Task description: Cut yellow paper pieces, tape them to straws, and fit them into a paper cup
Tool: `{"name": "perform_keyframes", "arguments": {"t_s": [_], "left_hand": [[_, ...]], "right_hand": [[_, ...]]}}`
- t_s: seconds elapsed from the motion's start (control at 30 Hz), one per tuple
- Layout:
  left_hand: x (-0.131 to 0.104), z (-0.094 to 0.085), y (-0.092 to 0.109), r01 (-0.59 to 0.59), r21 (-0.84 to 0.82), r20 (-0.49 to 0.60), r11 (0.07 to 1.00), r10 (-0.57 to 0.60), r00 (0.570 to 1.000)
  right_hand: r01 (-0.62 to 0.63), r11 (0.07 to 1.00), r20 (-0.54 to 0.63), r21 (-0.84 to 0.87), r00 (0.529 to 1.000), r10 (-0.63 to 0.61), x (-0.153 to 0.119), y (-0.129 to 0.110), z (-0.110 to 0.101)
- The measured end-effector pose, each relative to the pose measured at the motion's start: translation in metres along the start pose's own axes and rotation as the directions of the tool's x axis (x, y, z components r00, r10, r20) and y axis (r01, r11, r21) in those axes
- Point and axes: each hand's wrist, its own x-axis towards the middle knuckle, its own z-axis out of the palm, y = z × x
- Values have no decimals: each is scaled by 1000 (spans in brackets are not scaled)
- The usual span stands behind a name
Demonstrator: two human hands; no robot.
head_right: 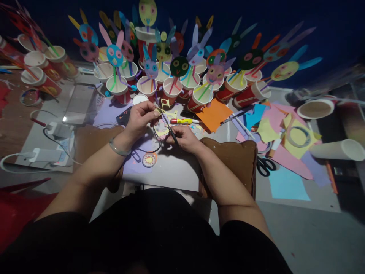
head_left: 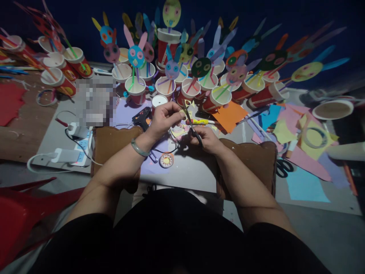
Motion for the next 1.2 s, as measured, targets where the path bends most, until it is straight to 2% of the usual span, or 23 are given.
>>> {"name": "perform_keyframes", "arguments": {"t_s": [0.6,1.2], "left_hand": [[0,1,3,10,-5,11,1000,-10,1000],[0,-1,-3,-32,-10,-9,999,32,999]], "right_hand": [[-4,1000,25,26,1000,3,0,-2,1],[-12,999,23,42,1000,11,0,2,1]]}}
